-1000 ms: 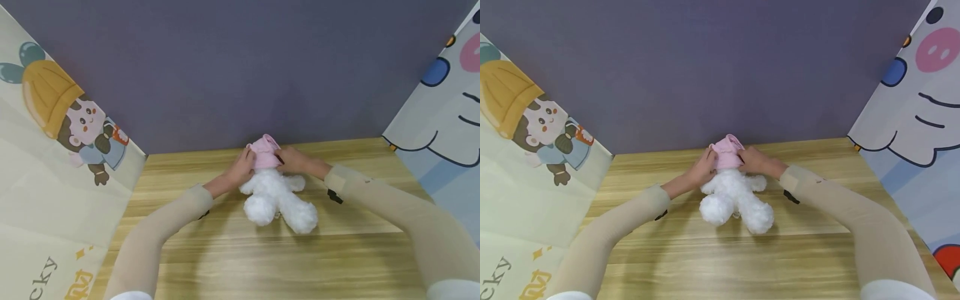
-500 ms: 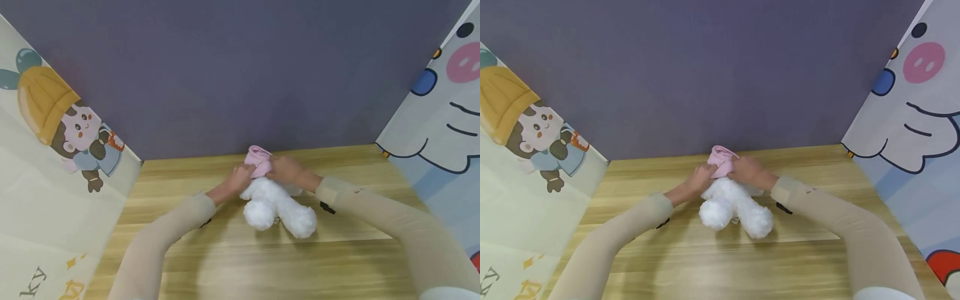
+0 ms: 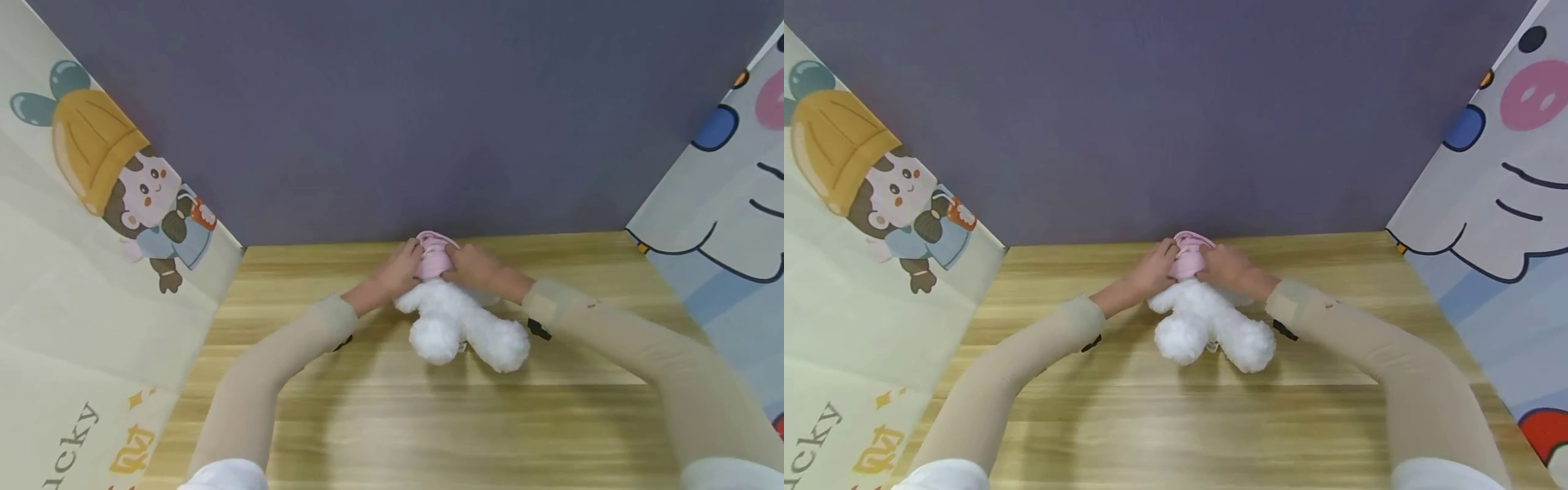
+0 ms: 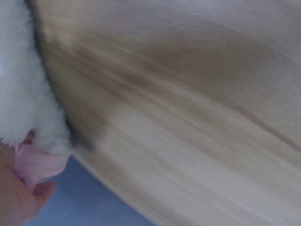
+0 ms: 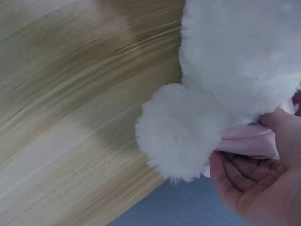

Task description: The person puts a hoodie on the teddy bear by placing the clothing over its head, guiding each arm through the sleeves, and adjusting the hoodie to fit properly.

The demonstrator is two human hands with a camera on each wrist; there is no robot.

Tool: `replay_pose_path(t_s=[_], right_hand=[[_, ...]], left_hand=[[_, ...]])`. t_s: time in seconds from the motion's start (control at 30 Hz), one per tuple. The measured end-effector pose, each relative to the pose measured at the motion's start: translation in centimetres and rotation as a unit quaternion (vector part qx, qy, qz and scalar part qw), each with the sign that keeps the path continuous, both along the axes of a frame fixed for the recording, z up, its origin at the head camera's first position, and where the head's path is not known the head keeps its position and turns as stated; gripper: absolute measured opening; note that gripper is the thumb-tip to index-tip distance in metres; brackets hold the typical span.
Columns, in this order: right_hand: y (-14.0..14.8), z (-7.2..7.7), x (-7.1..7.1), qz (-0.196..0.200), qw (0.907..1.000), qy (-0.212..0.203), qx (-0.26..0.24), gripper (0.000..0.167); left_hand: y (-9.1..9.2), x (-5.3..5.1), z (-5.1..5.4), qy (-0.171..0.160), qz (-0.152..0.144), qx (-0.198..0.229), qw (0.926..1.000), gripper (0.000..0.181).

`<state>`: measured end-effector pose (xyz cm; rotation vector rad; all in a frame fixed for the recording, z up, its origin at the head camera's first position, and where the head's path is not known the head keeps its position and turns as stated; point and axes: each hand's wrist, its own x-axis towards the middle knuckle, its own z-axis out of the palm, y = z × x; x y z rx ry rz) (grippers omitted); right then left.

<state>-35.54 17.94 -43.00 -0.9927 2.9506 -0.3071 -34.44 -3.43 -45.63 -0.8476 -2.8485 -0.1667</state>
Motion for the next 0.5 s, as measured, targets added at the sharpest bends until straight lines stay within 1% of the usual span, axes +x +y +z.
replay_pose_path(t_s=[0.07, 0.1, 0.2, 0.27, 0.3, 0.37, 0.43, 0.5], right_hand=[[0.1, 0.0, 0.1, 0.006, 1.0000, 0.006, 0.001, 0.044], [0.0, 0.0, 0.2, 0.008, 0.9999, 0.012, -0.001, 0.044], [-0.5, 0.2, 0.3, 0.014, 0.9993, 0.033, -0.014, 0.048], [-0.9, 0.3, 0.4, 0.020, 0.9987, 0.041, -0.021, 0.049], [-1.0, 0.4, 0.4, 0.023, 0.9986, 0.041, -0.024, 0.049], [-0.7, 0.3, 0.3, 0.031, 0.9982, 0.033, -0.039, 0.046], [0.0, 0.1, 0.1, 0.050, 0.9960, 0.018, -0.073, 0.042], [1.2, -0.2, -0.2, 0.073, 0.9906, -0.001, -0.115, 0.037]], left_hand=[[0.2, -0.1, -0.2, 0.006, -0.014, -0.018, 0.9997, 0.056], [0.2, -0.1, -0.4, 0.015, -0.016, -0.020, 0.9996, 0.051], [-0.1, -0.4, -0.7, 0.051, -0.016, -0.006, 0.9986, 0.034], [-0.4, -0.5, -1.0, 0.062, -0.015, 0.007, 0.9979, 0.027], [-0.5, -0.6, -1.1, 0.060, -0.014, 0.012, 0.9980, 0.026], [-0.7, -0.5, -1.2, 0.046, -0.011, 0.015, 0.9987, 0.031], [-0.8, -0.4, -1.0, 0.020, -0.009, 0.017, 0.9996, 0.045], [-0.9, -0.2, -0.7, -0.010, -0.001, 0.010, 0.9999, 0.059]])
